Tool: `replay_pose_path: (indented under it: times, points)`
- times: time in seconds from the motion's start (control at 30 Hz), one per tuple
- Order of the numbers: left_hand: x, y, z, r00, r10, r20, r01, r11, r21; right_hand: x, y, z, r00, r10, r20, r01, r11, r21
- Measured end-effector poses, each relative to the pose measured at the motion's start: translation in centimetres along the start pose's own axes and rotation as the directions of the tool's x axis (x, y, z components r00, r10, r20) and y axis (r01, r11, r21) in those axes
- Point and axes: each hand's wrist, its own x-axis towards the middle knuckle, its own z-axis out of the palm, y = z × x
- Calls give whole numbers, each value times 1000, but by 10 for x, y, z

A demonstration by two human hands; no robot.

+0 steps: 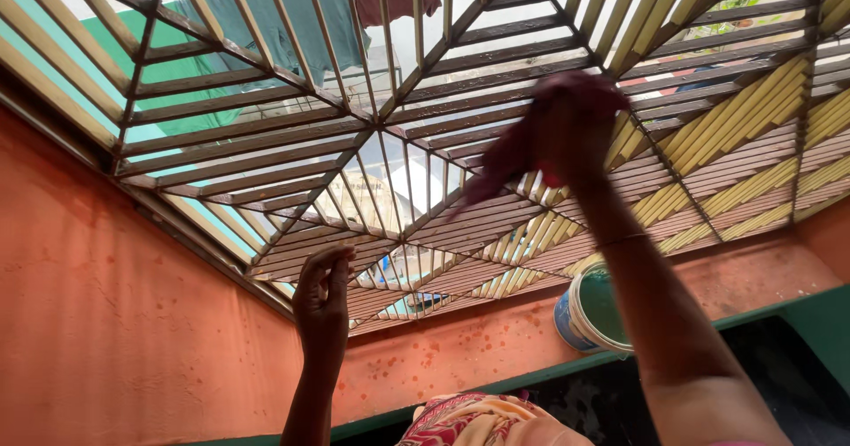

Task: The person wipes a geometric metal window grill with a cloth, then dips the cloth into a bucket containing liquid and continues wiping the metal bars.

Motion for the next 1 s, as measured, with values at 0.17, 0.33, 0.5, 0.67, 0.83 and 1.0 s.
replay_pose_path:
  times: [0.17,0.33,0.5,0.67,0.83,1.0]
  points:
    - [0,-5,-11,999,-28,-25,28,1000,-10,-19,-66,17,915,221,337,216,-975,54]
    - [-7,-3,-15,999,-25,-40,25,1000,0,-29,-28,6,903,16,430,102,-979,-176]
    - [-8,2,-15,999,-22,-28,20,999,-51,-38,18,29,828,148,541,328,-910,-254]
    - [-7,5,-19,998,16,-61,-15,1000,13,-10,101,55,942,155,296,248,-918,-308]
    - [5,9,15,999,33,-12,-33,999,-16,2,109,46,806,293,515,466,-849,-247]
    - [41,31,78,928,338,155,-359,924,135,4,-20,18,896,252,365,381,-858,-343]
